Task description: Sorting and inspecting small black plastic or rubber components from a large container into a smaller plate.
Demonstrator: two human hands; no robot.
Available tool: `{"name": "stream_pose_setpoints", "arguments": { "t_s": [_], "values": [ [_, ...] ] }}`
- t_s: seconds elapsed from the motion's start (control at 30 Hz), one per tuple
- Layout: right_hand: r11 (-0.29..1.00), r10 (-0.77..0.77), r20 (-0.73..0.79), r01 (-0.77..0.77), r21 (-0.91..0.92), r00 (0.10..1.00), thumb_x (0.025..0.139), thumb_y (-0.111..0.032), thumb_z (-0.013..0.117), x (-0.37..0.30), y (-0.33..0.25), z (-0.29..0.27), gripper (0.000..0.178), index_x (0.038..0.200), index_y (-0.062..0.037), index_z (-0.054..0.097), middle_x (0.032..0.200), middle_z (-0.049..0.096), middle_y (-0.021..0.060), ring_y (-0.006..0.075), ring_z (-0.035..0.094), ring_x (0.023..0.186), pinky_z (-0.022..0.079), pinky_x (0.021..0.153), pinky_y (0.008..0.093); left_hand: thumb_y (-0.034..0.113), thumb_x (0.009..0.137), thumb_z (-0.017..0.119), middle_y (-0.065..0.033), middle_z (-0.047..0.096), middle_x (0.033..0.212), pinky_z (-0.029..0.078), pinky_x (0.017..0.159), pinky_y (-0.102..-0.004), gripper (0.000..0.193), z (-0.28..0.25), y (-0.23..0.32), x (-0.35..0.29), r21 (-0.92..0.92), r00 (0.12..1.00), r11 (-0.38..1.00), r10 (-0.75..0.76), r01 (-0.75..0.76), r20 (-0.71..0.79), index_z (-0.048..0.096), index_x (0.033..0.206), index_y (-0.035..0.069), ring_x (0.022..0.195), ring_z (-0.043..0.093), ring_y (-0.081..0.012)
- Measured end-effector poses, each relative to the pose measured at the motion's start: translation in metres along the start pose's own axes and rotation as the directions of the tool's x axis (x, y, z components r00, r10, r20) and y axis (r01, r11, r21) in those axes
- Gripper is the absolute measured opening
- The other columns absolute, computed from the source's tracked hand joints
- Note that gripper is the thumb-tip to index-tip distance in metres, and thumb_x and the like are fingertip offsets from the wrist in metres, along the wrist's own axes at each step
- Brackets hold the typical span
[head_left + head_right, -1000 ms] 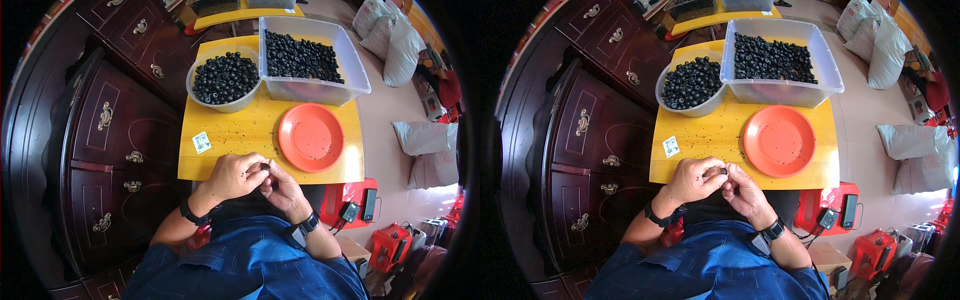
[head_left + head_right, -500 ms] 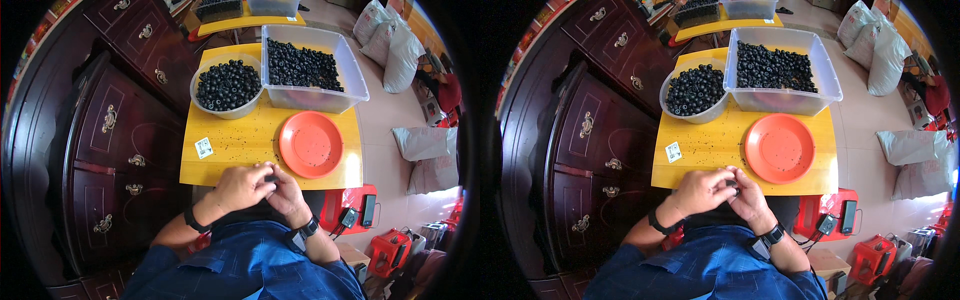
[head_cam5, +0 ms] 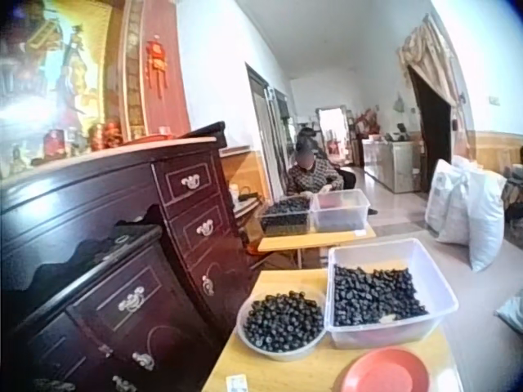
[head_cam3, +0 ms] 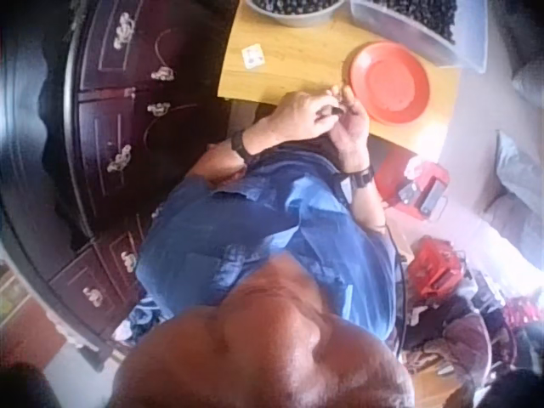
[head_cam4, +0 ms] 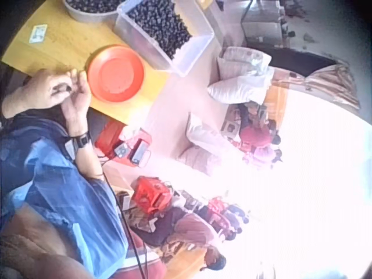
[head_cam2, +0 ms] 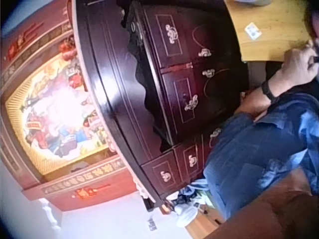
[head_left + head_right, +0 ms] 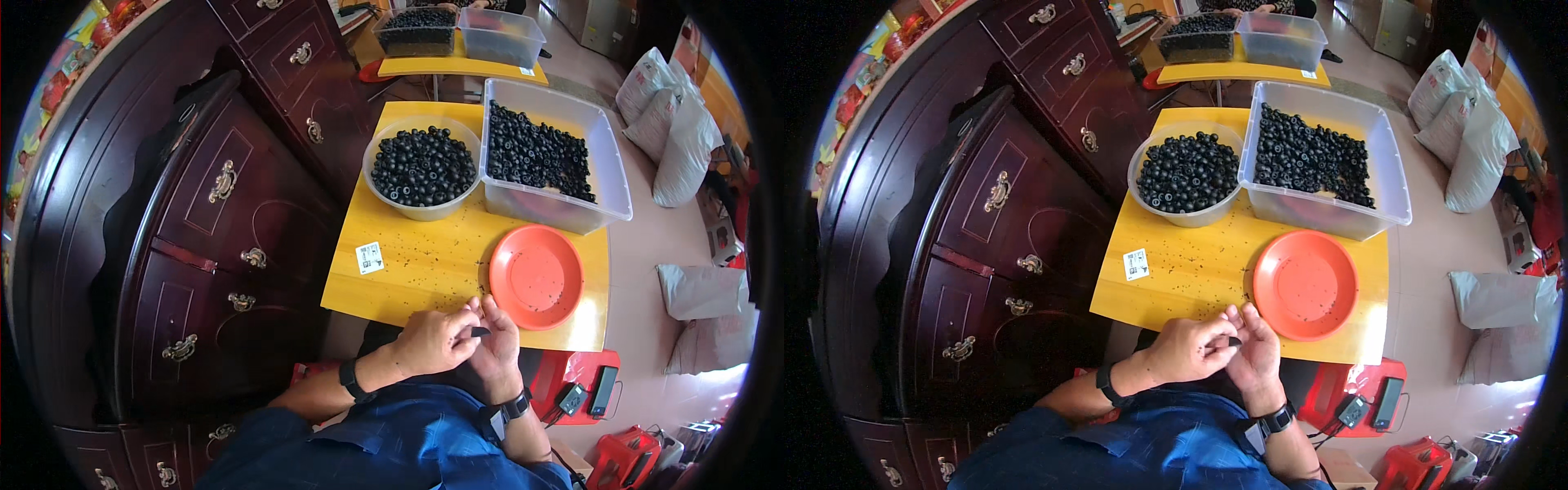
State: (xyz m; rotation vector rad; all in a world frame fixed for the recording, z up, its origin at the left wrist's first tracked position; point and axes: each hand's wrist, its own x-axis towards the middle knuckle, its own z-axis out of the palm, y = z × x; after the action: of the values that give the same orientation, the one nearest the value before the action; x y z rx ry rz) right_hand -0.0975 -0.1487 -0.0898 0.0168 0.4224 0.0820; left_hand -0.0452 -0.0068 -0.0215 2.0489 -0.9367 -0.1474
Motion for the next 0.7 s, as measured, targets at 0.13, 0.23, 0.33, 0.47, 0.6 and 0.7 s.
{"name": "stream_pose_setpoints", "arguments": {
  "t_s": [0.13, 0.23, 0.33, 0.47, 0.6, 0.7],
  "values": [
    [0.98, 0.051, 0.164, -0.018, -0.197, 0.985, 0.104, -0.029, 0.052, -0.001, -0.001, 0.011, 0.025, 0.113, -0.0082, 0.061, 0.109, 0.069, 0.0112, 0.0266, 0.066, 0.105, 0.053, 0.093, 0.0405, 0.006, 0.087, 0.072, -0.005, 0.066, 0.066, 0.05, 0.055, -0.0274, 0.016, -0.014, -0.004, 0.008, -0.192, 0.992, 0.981, -0.04, 0.017, -0.121, 0.067, 0.102, 0.004, 0.058, 0.064, -0.0107],
    [0.956, 0.135, 0.137, -0.093, -0.279, 0.981, 0.104, -0.029, 0.053, 0.003, 0.003, 0.004, 0.026, 0.116, -0.0076, 0.061, 0.115, 0.069, 0.0102, 0.0221, 0.066, 0.11, 0.053, 0.094, 0.0363, 0.011, 0.086, 0.074, -0.0072, 0.064, 0.066, 0.05, 0.053, -0.033, 0.016, -0.021, -0.006, 0.011, -0.164, 0.98, 0.986, -0.048, 0.016, -0.193, 0.065, 0.1, 0.006, 0.056, 0.064, -0.0214],
    [0.95, 0.167, 0.217, -0.098, -0.295, 0.962, 0.105, -0.028, 0.054, -0.001, 0.009, 0.019, 0.028, 0.121, -0.006, 0.058, 0.122, 0.066, 0.0109, 0.0213, 0.064, 0.114, 0.052, 0.097, 0.0357, 0.007, 0.086, 0.073, -0.006, 0.06, 0.063, 0.048, 0.053, -0.0305, 0.018, -0.019, -0.011, 0.01, -0.195, 0.978, 0.981, -0.045, 0.004, -0.202, 0.066, 0.102, 0.005, 0.054, 0.061, -0.0178],
    [0.941, 0.132, 0.227, -0.05, -0.335, 0.965, 0.104, -0.025, 0.056, -0.003, 0.008, 0.022, 0.028, 0.123, -0.0048, 0.056, 0.117, 0.065, 0.0085, 0.0193, 0.064, 0.112, 0.053, 0.099, 0.0343, 0.002, 0.088, 0.071, -0.0035, 0.07, 0.079, 0.043, 0.052, -0.0214, 0.02, -0.014, -0.02, 0.008, -0.24, 0.987, 0.971, -0.022, -0.018, -0.162, 0.066, 0.108, 0.002, 0.056, 0.054, -0.0038],
    [0.944, 0.121, 0.232, -0.04, -0.327, 0.965, 0.103, -0.023, 0.057, -0.004, 0.01, 0.025, 0.026, 0.122, -0.0052, 0.056, 0.113, 0.065, 0.0065, 0.018, 0.064, 0.109, 0.053, 0.098, 0.0339, 0.0, 0.089, 0.07, -0.0041, 0.073, 0.087, 0.043, 0.051, -0.0208, 0.023, -0.015, -0.018, 0.009, -0.27, 0.992, 0.963, -0.011, -0.025, -0.129, 0.067, 0.111, 0.003, 0.056, 0.054, -0.0033],
    [0.95, 0.099, 0.254, -0.015, -0.313, 0.962, 0.103, -0.023, 0.058, -0.004, 0.01, 0.021, 0.024, 0.12, -0.0056, 0.057, 0.113, 0.065, 0.0062, 0.017, 0.065, 0.107, 0.054, 0.097, 0.0336, -0.001, 0.089, 0.07, -0.0043, 0.074, 0.09, 0.044, 0.052, -0.0211, 0.024, -0.015, -0.013, 0.01, -0.254, 0.99, 0.965, 0.028, -0.063, -0.138, 0.067, 0.112, 0.003, 0.056, 0.055, -0.0033]
  ]
}}
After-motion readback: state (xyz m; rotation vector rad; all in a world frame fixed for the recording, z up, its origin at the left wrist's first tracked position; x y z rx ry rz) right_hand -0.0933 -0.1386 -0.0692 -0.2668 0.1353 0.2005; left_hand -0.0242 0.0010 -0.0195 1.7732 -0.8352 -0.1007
